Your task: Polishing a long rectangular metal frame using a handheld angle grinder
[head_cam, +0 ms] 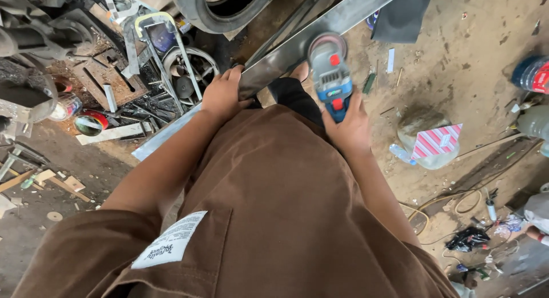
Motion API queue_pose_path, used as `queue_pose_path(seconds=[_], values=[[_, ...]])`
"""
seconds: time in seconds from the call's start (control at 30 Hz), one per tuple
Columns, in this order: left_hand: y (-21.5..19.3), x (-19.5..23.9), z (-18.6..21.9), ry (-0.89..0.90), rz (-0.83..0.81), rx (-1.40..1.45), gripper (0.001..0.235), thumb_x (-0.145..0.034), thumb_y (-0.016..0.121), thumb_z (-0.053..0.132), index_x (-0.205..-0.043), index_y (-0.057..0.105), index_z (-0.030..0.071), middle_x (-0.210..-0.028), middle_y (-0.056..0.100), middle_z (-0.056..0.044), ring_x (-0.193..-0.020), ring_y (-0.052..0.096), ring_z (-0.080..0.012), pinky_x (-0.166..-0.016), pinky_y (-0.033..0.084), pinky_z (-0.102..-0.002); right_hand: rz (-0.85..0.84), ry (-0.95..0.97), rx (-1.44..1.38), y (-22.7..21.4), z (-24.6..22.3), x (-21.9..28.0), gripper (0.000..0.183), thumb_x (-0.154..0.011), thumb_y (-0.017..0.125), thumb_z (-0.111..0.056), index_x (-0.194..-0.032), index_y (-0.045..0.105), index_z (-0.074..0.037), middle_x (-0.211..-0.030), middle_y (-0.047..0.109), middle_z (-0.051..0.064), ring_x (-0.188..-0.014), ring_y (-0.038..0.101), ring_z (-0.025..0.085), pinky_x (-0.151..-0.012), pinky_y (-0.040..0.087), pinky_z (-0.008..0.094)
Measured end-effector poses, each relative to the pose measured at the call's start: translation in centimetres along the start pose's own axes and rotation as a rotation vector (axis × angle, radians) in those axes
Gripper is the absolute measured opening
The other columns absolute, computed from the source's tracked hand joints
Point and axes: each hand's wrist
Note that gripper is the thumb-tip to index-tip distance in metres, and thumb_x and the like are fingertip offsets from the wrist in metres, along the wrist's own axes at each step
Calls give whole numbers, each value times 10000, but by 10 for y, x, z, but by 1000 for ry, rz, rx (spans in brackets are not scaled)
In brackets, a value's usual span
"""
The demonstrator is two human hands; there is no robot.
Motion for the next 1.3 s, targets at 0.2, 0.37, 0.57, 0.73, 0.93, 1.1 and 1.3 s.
queue_pose_path(seconds=[0.2, 0.37, 0.57, 0.73, 0.93, 1.1, 1.3], values=[[6, -6, -5, 3, -6, 3, 875, -872, 829, 308, -1547, 326, 72, -1495, 478, -208, -1325, 524, -469, -1089, 517, -514, -122, -36, 85, -4, -19, 24, 868, -822, 677, -643, -1503, 375, -197, -1202, 631, 197, -861, 692, 522, -797, 580, 631], [11, -8, -11, 21, -5, -2, 907, -855, 844, 331, -1547, 314, 81, -1505, 473, -207, -1319, 525, -478, -1108, 503, -518, -232, -80, 162, 4, -11, 26, 895, -782, 644, -680, -1525, 318, -302, -1197, 595, 85, -832, 696, 483, -797, 605, 565], [21, -11, -15, 27, 18, -18, 923, -838, 856, 353, -1537, 317, 82, -1531, 462, -199, -1328, 524, -472, -1121, 491, -510, -166, -158, 222, 15, -8, 24, 901, -806, 579, -756, -1533, 344, -278, -1168, 605, 77, -794, 708, 459, -766, 611, 548], [19, -10, -14, 17, 14, 1, 914, -838, 854, 332, -1537, 315, 94, -1547, 451, -196, -1349, 507, -463, -1127, 483, -508, -98, -151, 194, 21, 18, 15, 901, -833, 677, -669, -1518, 362, -175, -1127, 615, 144, -795, 705, 486, -738, 603, 573], [28, -15, -20, 37, 36, -14, 917, -830, 842, 399, -1531, 331, 99, -1537, 467, -198, -1339, 528, -448, -1122, 484, -499, 33, -168, 104, 13, 16, 19, 852, -854, 752, -527, -1486, 409, -69, -1089, 623, 186, -757, 705, 488, -611, 604, 581], [22, -12, -16, 35, 38, 6, 912, -841, 829, 408, -1543, 335, 99, -1536, 468, -201, -1340, 526, -449, -1117, 486, -505, 53, -74, 67, 14, 15, 18, 852, -833, 795, -509, -1461, 417, -73, -1047, 637, 197, -816, 703, 507, -664, 579, 611], [22, -11, -15, 37, 32, 6, 909, -843, 830, 394, -1539, 335, 86, -1525, 471, -223, -1343, 521, -452, -1109, 492, -505, 27, -28, -23, -6, -6, 8, 806, -855, 804, -414, -1453, 397, -58, -1116, 634, 249, -906, 686, 545, -708, 575, 645]])
Point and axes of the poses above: each hand's wrist, its own x-axis away from the middle knuckle, its own y-axis out of the palm, z = x × y
